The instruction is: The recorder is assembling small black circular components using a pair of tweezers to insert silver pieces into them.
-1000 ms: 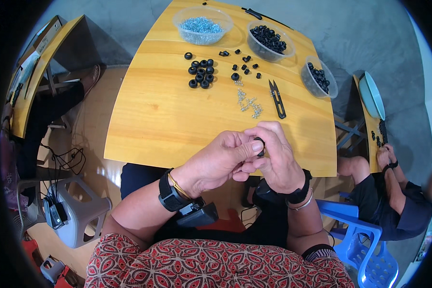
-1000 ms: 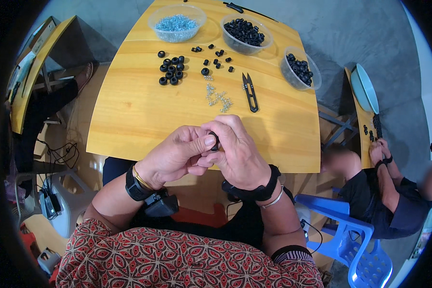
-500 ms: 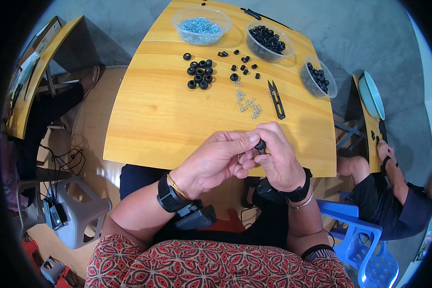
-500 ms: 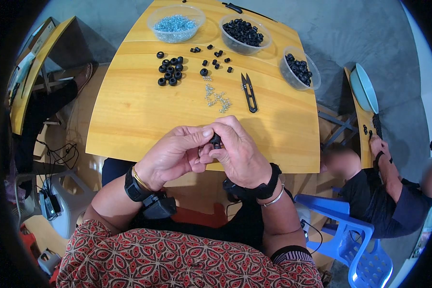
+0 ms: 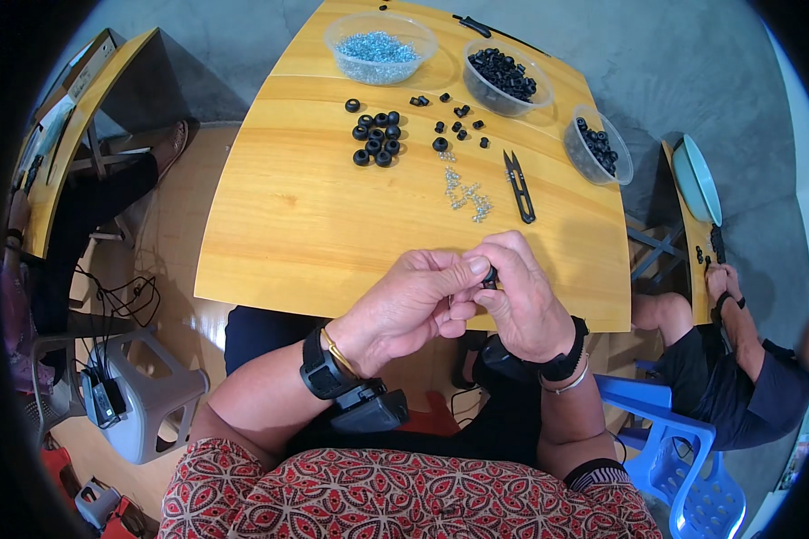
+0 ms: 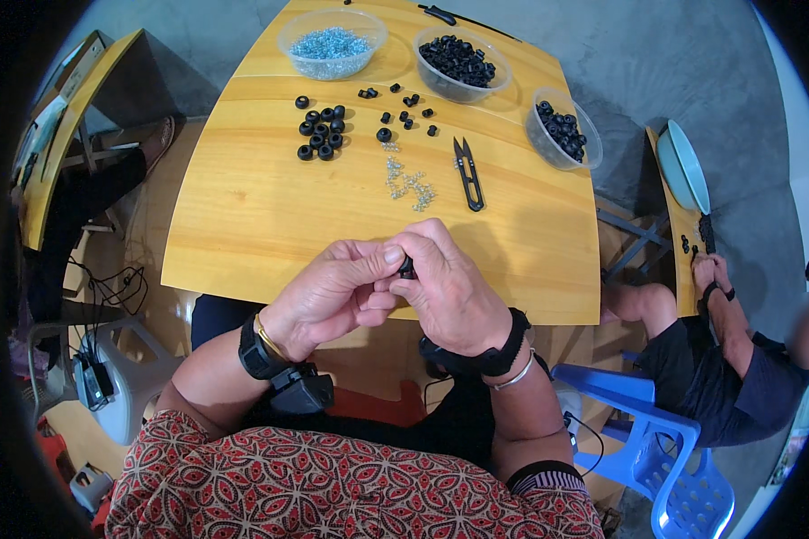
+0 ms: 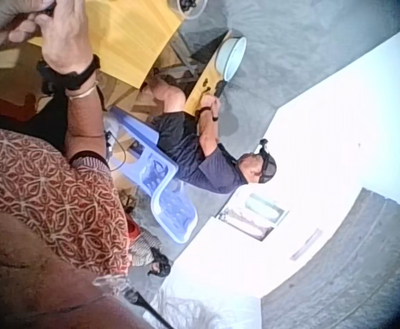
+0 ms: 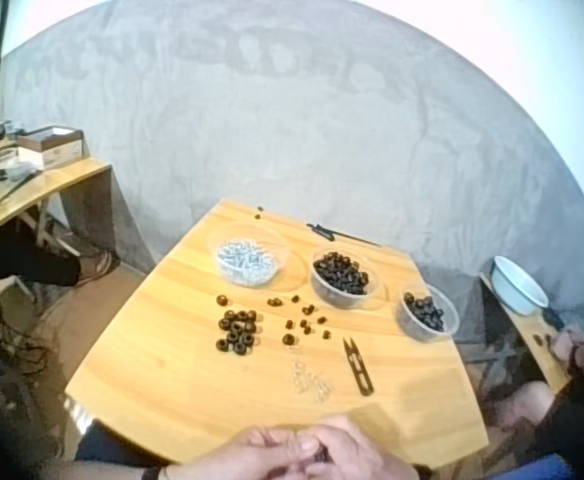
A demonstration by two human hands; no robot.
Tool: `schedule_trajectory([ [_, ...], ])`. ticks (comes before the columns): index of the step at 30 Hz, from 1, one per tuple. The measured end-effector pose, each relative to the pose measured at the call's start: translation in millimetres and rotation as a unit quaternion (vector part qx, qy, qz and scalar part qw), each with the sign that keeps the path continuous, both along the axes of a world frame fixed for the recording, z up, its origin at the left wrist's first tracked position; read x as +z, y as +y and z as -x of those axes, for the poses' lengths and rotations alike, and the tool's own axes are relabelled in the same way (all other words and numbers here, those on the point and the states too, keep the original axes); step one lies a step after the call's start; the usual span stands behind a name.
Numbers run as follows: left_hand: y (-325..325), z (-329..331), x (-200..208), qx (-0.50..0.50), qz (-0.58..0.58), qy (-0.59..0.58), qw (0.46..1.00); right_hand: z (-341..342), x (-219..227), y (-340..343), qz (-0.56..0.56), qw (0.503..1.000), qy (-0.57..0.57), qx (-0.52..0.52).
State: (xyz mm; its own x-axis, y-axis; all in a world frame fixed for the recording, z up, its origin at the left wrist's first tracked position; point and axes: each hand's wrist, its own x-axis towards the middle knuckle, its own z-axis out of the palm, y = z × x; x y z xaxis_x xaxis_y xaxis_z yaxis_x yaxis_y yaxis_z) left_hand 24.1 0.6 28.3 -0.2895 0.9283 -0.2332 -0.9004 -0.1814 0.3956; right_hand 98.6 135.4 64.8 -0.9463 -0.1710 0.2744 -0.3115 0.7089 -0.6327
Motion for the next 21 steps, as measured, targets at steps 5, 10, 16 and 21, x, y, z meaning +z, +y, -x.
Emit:
schedule_trajectory([
  [5, 0, 0, -2, -0.014, -0.016, -0.023, 1.000, 0, 0, -2, -0.007, 1.000, 0.004, -0.016],
  [10, 0, -1, -2, 0.001, 0.000, 0.000, 1.000, 1, -7, 0, -0.003, 1.000, 0.012, -0.015],
  [16, -3, 3, 0, -0.005, 0.005, 0.042, 0.999, 0, -8, 2, 0.025, 0.999, 0.029, -0.019],
  [21, 1, -2, -1, 0.150, -0.011, 0.394, 0.907, -7, -2, -2, 0.065, 0.998, -0.014, -0.015],
])
